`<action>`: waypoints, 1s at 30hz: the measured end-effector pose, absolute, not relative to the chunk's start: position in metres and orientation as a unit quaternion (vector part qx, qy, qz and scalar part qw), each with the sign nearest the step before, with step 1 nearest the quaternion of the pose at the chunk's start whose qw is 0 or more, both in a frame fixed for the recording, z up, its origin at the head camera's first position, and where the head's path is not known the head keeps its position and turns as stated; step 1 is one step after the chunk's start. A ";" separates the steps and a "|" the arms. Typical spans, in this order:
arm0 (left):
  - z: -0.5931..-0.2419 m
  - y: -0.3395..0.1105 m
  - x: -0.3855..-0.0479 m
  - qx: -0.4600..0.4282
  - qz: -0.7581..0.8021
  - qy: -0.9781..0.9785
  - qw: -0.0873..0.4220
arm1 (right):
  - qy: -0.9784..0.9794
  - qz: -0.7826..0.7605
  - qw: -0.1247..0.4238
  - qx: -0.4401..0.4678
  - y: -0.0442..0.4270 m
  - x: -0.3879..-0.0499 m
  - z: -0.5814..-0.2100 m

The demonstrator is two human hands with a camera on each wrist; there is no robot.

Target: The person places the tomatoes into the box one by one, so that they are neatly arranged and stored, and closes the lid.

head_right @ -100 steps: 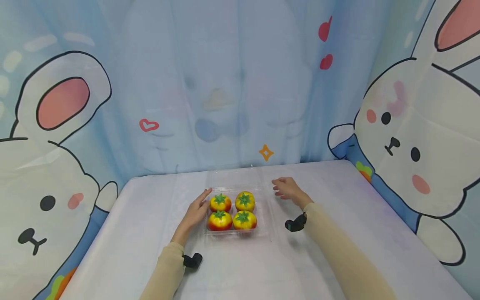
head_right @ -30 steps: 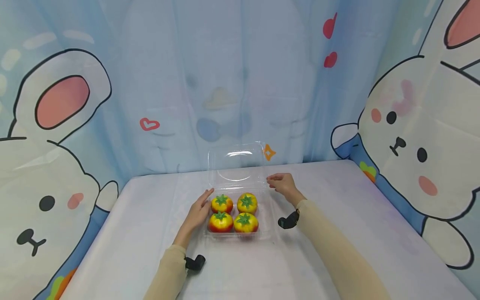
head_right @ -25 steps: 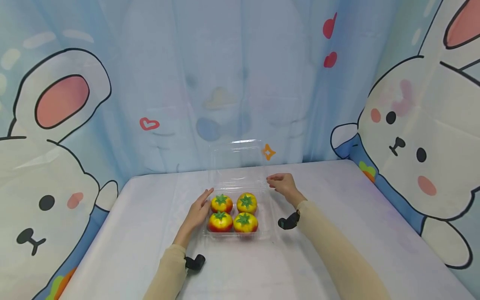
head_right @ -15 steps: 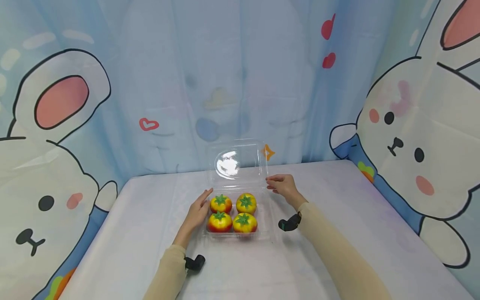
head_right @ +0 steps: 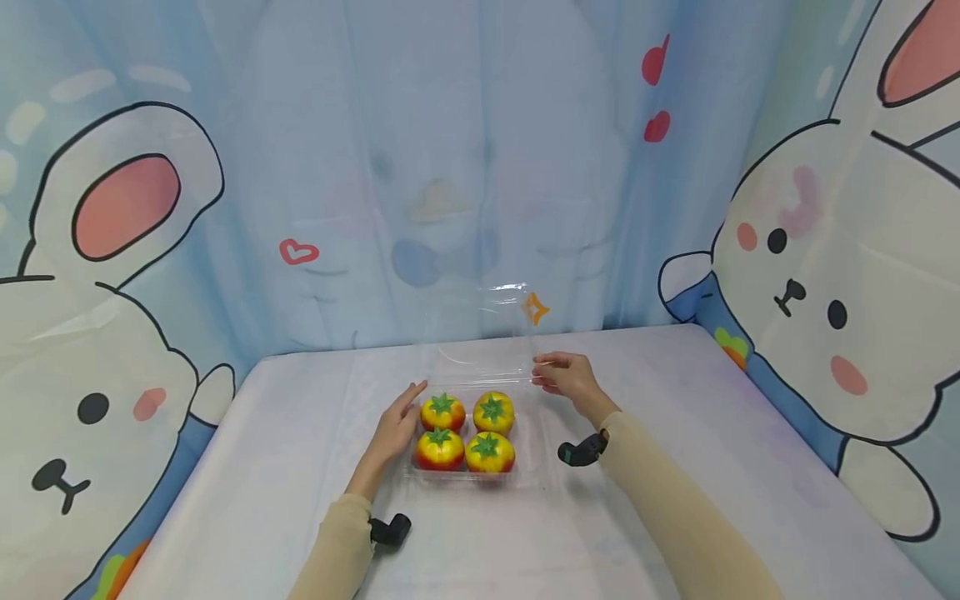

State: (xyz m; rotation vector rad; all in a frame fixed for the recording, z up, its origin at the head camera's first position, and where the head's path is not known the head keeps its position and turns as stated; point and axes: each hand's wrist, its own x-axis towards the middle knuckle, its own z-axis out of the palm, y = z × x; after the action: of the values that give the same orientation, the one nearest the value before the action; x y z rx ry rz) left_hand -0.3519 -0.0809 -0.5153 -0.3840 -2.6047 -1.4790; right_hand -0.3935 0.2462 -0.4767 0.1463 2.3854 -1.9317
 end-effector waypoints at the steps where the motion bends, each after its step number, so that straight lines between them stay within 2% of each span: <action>1: -0.515 -0.081 -0.352 -0.129 -0.490 -0.860 0.060 | 0.776 -0.628 0.032 0.047 0.247 -0.393 -0.477; 10: -0.517 -0.078 -0.353 -0.138 -0.495 -0.856 0.061 | 0.784 -0.619 0.018 0.043 0.249 -0.393 -0.476; 16: -0.517 -0.079 -0.351 -0.133 -0.499 -0.853 0.074 | 0.758 -0.651 0.028 0.030 0.247 -0.393 -0.475; 30: -0.516 -0.080 -0.350 -0.133 -0.502 -0.852 0.064 | 0.713 -0.698 0.057 0.023 0.250 -0.390 -0.472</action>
State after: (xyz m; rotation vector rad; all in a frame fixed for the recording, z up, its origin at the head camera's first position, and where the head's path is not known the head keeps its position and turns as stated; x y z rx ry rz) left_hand -0.3505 -0.0796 -0.5162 -0.4011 -2.5725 -1.5163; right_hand -0.3896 0.2503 -0.4725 0.0699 2.1632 -2.1175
